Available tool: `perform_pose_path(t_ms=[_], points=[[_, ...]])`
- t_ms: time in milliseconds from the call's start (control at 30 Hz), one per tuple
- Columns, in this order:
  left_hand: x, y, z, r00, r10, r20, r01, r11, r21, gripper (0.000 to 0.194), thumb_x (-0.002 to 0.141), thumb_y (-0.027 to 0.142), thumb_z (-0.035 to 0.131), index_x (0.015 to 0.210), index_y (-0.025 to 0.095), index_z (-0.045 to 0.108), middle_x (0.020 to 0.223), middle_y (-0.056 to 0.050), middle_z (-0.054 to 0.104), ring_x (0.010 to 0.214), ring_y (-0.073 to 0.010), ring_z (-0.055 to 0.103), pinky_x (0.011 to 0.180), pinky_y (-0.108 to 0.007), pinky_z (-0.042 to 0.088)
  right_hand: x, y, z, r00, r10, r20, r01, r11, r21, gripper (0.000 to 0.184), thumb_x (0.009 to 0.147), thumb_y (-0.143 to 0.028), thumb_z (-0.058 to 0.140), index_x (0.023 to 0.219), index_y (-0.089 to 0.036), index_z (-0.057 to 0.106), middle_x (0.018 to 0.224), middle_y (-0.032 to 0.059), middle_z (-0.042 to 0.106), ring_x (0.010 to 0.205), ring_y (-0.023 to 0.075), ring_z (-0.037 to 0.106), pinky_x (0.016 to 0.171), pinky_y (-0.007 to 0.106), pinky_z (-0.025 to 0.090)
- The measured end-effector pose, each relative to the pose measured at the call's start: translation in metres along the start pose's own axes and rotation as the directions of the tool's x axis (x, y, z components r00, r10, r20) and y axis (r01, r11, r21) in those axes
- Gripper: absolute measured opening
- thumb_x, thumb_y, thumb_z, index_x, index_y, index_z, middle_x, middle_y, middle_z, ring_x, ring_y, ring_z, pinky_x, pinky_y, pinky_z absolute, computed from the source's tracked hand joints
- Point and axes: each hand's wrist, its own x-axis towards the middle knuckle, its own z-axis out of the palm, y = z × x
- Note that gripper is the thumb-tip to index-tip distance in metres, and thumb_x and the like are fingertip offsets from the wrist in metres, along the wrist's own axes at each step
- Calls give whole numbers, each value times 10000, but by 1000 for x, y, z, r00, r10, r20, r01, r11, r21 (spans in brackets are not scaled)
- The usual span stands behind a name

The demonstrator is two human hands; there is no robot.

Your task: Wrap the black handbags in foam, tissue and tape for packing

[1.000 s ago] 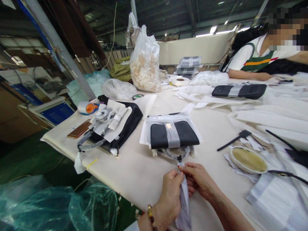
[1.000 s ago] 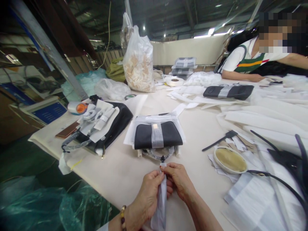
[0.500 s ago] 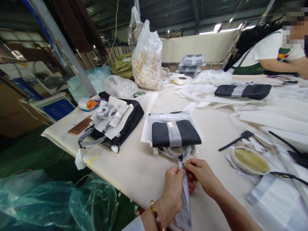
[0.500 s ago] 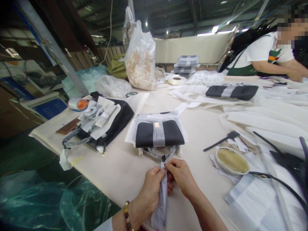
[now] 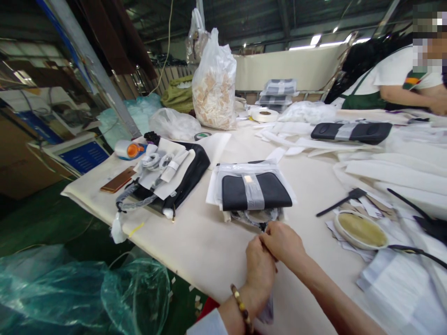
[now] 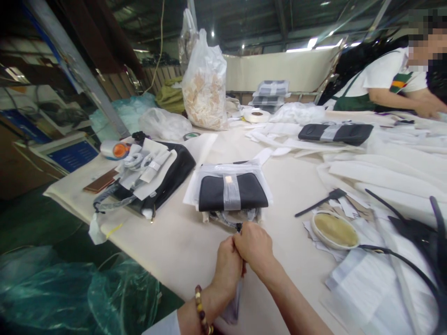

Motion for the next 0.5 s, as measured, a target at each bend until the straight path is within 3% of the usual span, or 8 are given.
perform_pose_path(t_ms=[100, 267, 400, 500], points=[[-2, -1, -1, 995, 103, -18, -101, 992, 78, 160, 813, 174, 460, 665, 184, 520, 546, 0, 507, 515, -145, 461, 536, -261, 335, 6, -8, -5, 1000, -10, 26, 12, 995, -94, 222, 628, -127, 557, 457, -206, 440, 671, 135, 641, 758, 308, 616, 610, 354, 383], [-5, 4, -8, 976, 216, 25, -217, 963, 158, 52, 796, 177, 536, 805, 190, 585, 802, -77, 631, 819, -240, 550, 731, -284, 348, 16, -11, -9, 999, -6, 38, 10, 993, -114, 178, 609, -96, 560, 470, -193, 505, 695, 145, 669, 771, 306, 625, 609, 345, 402], [2, 2, -11, 975, 220, 34, -223, 958, 178, 161, 818, 210, 512, 662, 199, 551, 611, -24, 552, 683, -196, 522, 656, -270, 341, 16, -10, -19, 994, -89, 56, 93, 993, -69, 251, 616, -100, 592, 412, -200, 485, 598, 86, 635, 687, 248, 607, 578, 302, 369], [7, -4, -11, 985, 173, 10, -173, 974, 147, 236, 810, 289, 511, 592, 200, 485, 478, 39, 412, 508, -130, 416, 525, -241, 302, 0, 7, -37, 987, -160, 29, 161, 987, -20, 275, 722, -191, 556, 448, -207, 540, 579, 56, 615, 635, 206, 573, 577, 293, 353]])
